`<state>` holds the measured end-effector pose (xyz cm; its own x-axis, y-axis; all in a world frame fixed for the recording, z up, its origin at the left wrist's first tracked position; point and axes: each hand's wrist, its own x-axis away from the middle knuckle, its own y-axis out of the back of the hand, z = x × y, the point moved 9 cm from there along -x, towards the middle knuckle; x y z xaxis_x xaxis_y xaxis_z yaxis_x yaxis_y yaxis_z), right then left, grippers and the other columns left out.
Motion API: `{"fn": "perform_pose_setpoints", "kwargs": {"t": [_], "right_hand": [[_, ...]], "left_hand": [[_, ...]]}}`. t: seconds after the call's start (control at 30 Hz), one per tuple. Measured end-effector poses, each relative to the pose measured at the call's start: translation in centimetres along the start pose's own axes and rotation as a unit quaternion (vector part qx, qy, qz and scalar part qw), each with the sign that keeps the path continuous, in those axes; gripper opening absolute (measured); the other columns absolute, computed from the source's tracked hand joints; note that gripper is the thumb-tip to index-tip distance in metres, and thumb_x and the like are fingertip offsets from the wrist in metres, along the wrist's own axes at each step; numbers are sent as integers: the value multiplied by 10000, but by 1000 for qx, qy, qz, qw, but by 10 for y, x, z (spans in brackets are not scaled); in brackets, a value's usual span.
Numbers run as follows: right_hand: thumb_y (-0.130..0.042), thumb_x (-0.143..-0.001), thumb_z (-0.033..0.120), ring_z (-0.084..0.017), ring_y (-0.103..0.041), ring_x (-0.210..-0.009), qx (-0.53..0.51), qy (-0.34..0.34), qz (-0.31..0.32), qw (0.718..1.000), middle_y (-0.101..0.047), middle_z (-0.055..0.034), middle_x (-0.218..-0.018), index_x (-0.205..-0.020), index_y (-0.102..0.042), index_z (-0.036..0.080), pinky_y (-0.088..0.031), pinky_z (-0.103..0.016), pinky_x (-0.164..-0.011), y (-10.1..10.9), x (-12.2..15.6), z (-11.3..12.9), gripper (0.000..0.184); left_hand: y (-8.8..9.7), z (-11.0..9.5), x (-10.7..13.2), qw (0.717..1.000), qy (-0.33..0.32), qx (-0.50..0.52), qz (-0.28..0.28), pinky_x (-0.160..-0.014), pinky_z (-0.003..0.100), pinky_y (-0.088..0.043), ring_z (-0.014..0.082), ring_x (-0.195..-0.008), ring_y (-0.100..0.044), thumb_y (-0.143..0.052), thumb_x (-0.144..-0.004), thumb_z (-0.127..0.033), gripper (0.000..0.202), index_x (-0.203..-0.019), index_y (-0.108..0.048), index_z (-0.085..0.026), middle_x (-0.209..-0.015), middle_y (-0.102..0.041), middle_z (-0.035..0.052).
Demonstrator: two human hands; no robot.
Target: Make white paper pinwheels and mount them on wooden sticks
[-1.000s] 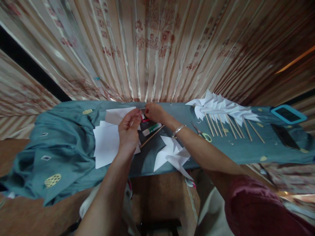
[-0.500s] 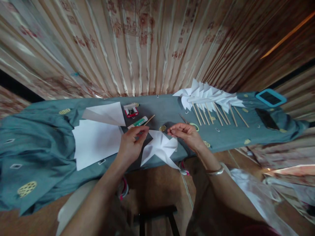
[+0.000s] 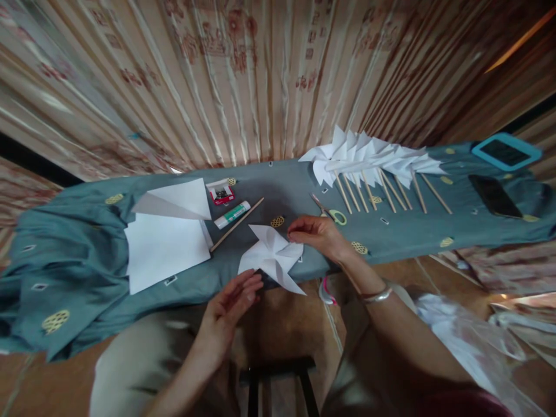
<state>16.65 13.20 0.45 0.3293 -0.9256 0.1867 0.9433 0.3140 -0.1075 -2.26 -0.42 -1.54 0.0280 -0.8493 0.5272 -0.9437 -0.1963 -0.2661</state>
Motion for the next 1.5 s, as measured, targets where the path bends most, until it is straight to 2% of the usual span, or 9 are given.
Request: {"fn": "perform_pose_setpoints", "kwargs": {"t": [0.13, 0.27, 0.43, 0.6, 0.77, 0.97, 1.1, 1.23, 1.5], "right_hand": [[-745, -652, 246, -111, -628, -636, 28, 5, -22, 999, -691, 7, -686, -762, -659, 154, -483, -246, -637, 5, -7, -2, 168], [-659, -713, 199, -116, -616, -656, 131, 29, -30, 990, -692, -9, -722, -760, -660, 151, -467, -248, -637, 3, -16, 1, 68], [-625, -746, 193, -117, -583, -631, 199, 15, 12, 980, -665, 4, -692, -779, -669, 157, -432, -234, -587, -11, -25, -5, 67], [-672, -718, 223, -109, -571, -607, 111, -18, 17, 994, -633, 24, -659, -742, -648, 172, -450, -230, -590, -11, -28, -12, 61], [-728, -686, 252, -90, -581, -626, 22, -20, 32, 999, -651, 33, -694, -760, -657, 177, -479, -213, -614, -15, -24, -7, 127], [-797, -657, 324, -83, -614, -660, -36, 27, 46, 998, -693, 24, -748, -793, -698, 180, -514, -208, -658, -16, -13, 16, 222], [-805, -678, 390, -124, -694, -769, -69, 39, -16, 997, -747, -25, -850, -822, -708, 189, -548, -242, -722, 10, 2, 30, 265], [-824, -669, 376, -130, -711, -734, -89, 44, -79, 992, -759, -31, -818, -814, -724, 199, -563, -234, -671, 35, 21, 39, 250], [-831, -679, 254, -105, -707, -640, -140, -25, 60, 988, -756, -10, -749, -796, -758, 193, -574, -200, -626, -19, 30, 26, 151]], "left_hand": [[-8, 38, 17, 986, 82, 142, -26, -1072, 399, -406, 272, -1265, -546, -837, -634, -296, 565, -1163, -659, -209, -1297, -639, 120], [-28, 37, 11, 973, 90, 210, -20, -1098, 415, -387, 270, -1279, -532, -802, -668, -263, 416, -1062, -694, -180, -1281, -646, 125], [-44, 24, -6, 963, 101, 250, -11, -999, 327, -479, 176, -1047, -660, -644, -811, -170, 114, -896, -720, -162, -1085, -723, 67], [-54, 16, -18, 951, 116, 287, -22, -782, 258, -545, 131, -824, -682, -470, -924, -140, 262, -761, -674, -155, -868, -729, 39], [-60, 5, -26, 949, 104, 297, -31, -722, 243, -551, 126, -716, -671, -487, -936, -198, 208, -868, -680, -161, -781, -716, 19], [-59, -8, -44, 968, 52, 246, -14, -730, 267, -562, 131, -610, -651, -623, -816, -134, 122, -917, -691, -126, -758, -728, 18], [-60, -19, -61, 985, 9, 171, 8, -692, 267, -527, 163, -664, -672, -752, -676, -165, 223, -884, -709, -96, -778, -744, 48], [-62, -34, -77, 989, -50, 138, 14, -684, 269, -480, 181, -678, -670, -845, -527, -233, 325, -796, -717, -104, -709, -732, 43], [-53, -43, -87, 991, -128, 40, -3, -618, 238, -416, 120, -608, -568, -795, -620, -305, 232, -743, -709, -129, -676, -699, 5]]}}
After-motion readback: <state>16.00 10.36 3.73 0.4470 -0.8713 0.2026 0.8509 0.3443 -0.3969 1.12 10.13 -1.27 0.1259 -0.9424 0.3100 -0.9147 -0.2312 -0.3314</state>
